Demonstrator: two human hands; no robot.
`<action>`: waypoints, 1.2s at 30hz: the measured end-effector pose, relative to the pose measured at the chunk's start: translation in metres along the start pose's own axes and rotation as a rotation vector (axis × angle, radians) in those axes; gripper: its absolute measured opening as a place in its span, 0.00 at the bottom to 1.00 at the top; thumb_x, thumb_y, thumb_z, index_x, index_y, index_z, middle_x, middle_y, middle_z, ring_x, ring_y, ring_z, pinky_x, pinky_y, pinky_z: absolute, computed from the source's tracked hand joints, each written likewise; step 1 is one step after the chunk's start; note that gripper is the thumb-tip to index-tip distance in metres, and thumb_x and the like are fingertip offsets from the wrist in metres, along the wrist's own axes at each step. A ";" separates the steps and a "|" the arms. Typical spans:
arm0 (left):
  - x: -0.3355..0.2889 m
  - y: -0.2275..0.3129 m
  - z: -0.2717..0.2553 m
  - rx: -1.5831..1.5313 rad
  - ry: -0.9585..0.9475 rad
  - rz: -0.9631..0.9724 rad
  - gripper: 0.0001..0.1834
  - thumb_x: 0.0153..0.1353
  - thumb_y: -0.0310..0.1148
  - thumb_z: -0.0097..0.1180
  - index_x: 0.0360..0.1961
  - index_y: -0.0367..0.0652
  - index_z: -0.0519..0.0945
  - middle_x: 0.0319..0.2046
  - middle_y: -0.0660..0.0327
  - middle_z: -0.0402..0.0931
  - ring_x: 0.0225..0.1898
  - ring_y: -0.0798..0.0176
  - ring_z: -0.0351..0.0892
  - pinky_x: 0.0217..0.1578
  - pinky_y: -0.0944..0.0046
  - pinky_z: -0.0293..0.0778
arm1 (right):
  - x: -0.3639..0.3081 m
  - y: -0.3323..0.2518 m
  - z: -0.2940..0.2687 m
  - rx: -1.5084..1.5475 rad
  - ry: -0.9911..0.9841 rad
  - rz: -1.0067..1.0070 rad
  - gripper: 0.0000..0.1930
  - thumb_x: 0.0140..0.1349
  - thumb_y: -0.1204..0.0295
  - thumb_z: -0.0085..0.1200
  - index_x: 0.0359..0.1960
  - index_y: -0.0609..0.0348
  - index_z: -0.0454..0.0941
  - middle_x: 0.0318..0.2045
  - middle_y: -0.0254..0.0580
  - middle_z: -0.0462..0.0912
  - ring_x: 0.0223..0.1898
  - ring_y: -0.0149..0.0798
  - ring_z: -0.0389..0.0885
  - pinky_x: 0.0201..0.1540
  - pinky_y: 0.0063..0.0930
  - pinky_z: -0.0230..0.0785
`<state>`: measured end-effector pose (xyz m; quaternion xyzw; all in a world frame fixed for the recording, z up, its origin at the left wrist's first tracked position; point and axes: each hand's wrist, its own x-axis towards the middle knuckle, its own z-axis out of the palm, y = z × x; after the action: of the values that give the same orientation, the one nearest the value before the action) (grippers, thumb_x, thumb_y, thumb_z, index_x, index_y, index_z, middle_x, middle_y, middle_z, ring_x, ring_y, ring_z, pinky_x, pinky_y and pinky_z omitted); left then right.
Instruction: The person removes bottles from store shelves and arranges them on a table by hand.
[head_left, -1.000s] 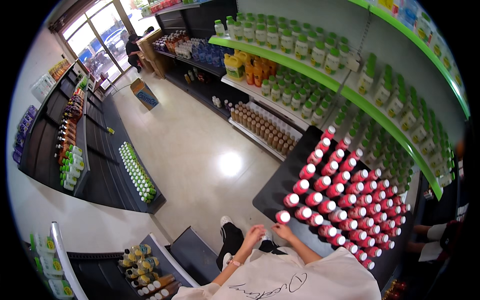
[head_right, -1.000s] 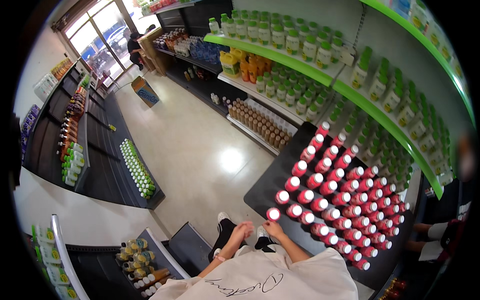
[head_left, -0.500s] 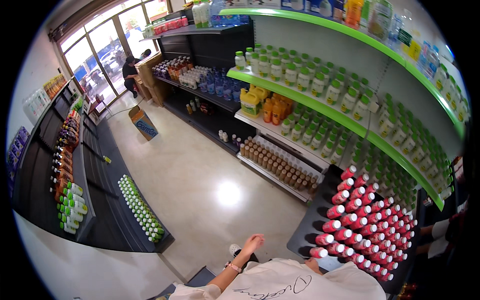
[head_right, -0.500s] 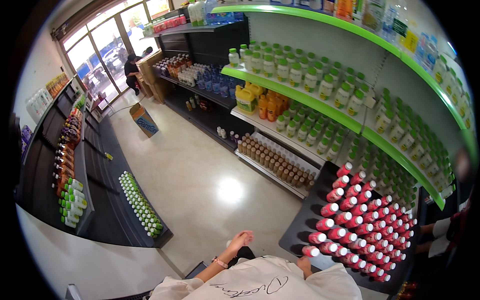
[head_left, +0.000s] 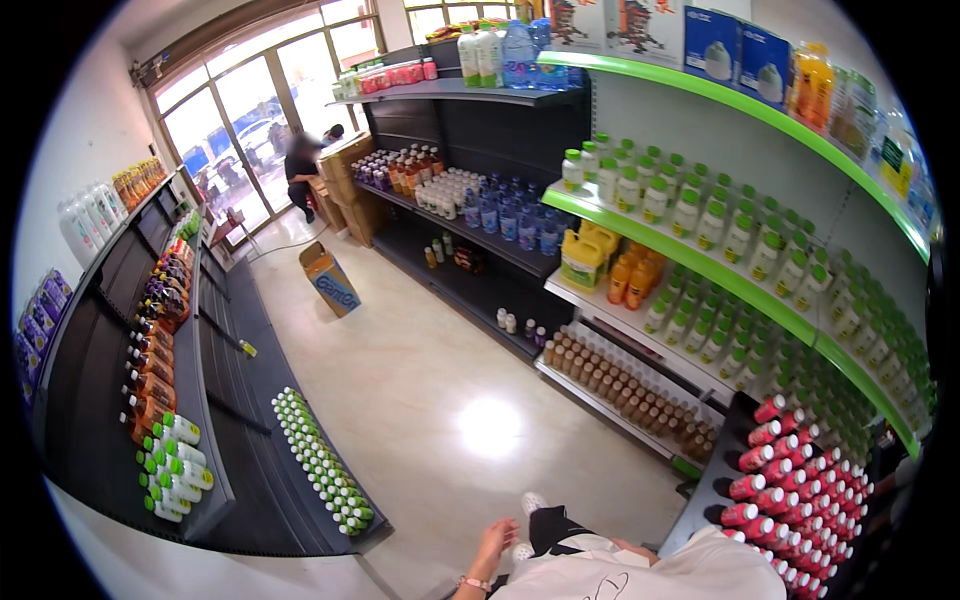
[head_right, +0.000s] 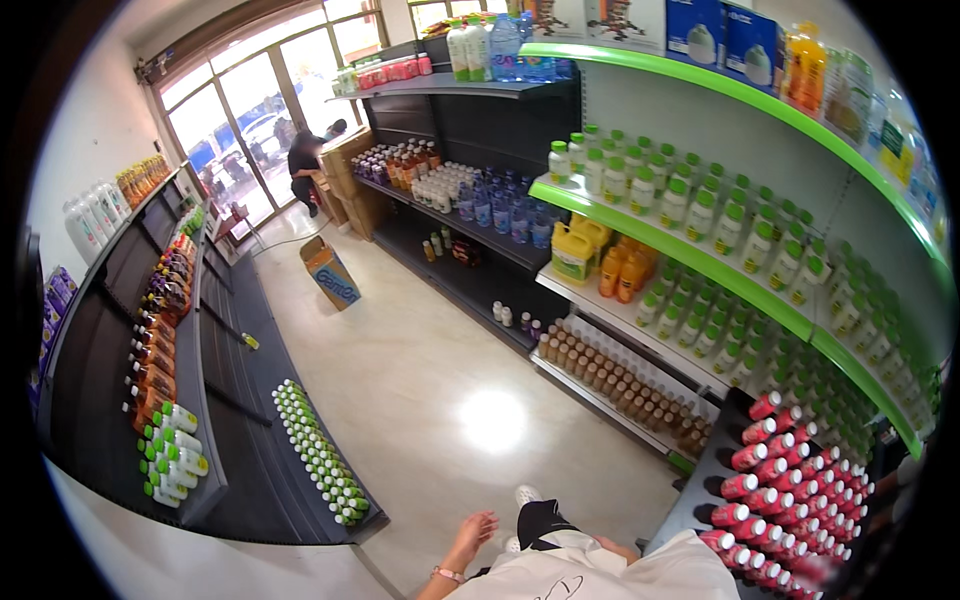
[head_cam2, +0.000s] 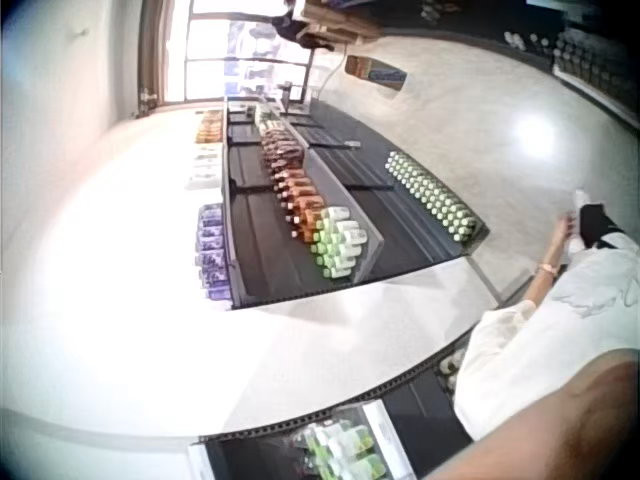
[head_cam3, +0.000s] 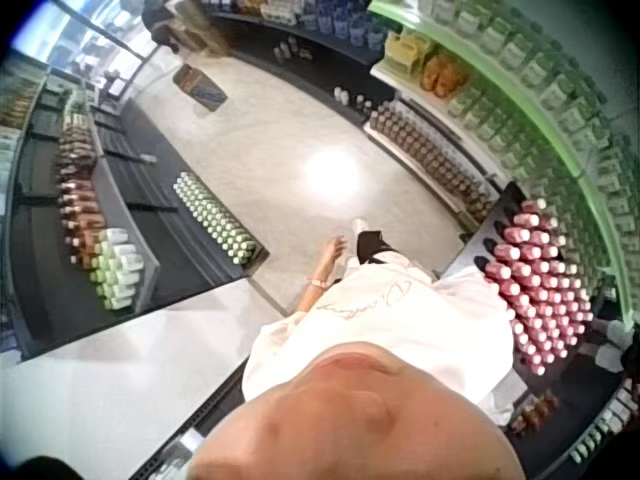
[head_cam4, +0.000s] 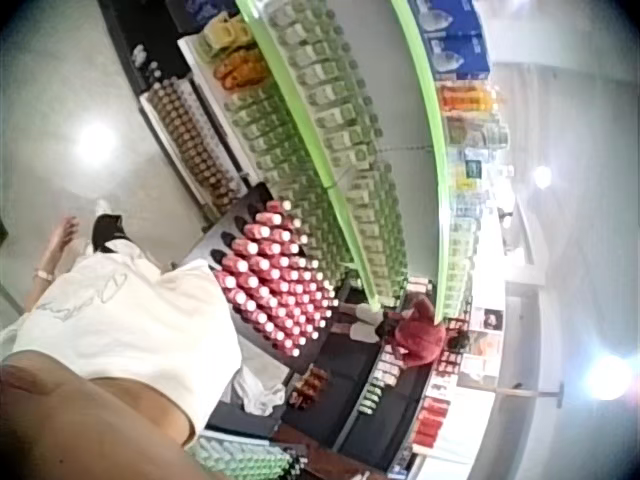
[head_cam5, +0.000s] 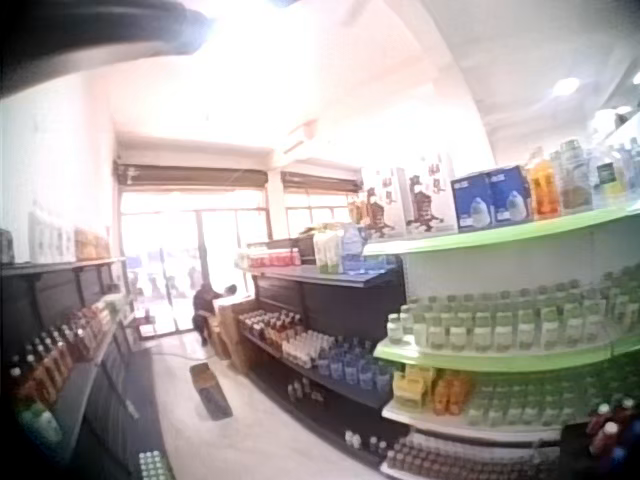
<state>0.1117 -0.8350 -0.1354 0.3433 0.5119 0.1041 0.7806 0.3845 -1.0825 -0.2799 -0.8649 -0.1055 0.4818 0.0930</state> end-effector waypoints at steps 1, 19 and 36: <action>0.004 0.015 -0.002 -0.002 0.006 0.009 0.17 0.65 0.39 0.41 0.49 0.45 0.74 0.42 0.62 0.78 0.42 0.68 0.75 0.42 0.68 0.70 | 0.010 -0.018 0.003 -0.016 -0.014 -0.002 0.17 0.54 0.56 0.53 0.41 0.51 0.80 0.35 0.42 0.83 0.34 0.40 0.80 0.36 0.36 0.71; 0.260 0.142 -0.267 0.819 0.368 -0.206 0.20 0.57 0.45 0.50 0.34 0.35 0.79 0.25 0.56 0.80 0.27 0.62 0.78 0.29 0.60 0.72 | 0.198 -0.429 -0.030 0.064 -0.279 -0.160 0.21 0.56 0.54 0.50 0.48 0.48 0.77 0.40 0.39 0.82 0.37 0.39 0.79 0.35 0.36 0.72; 0.439 0.421 -0.368 0.546 0.418 -0.120 0.18 0.58 0.43 0.49 0.35 0.38 0.79 0.28 0.58 0.80 0.28 0.62 0.78 0.29 0.61 0.72 | 0.282 -0.693 -0.002 -0.616 -0.303 -0.507 0.25 0.52 0.49 0.47 0.41 0.54 0.82 0.41 0.49 0.82 0.44 0.48 0.79 0.47 0.39 0.70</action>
<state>0.0704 -0.1386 -0.2727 0.4798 0.6890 -0.0148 0.5430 0.4665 -0.3401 -0.3270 -0.7184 -0.4664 0.5112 -0.0705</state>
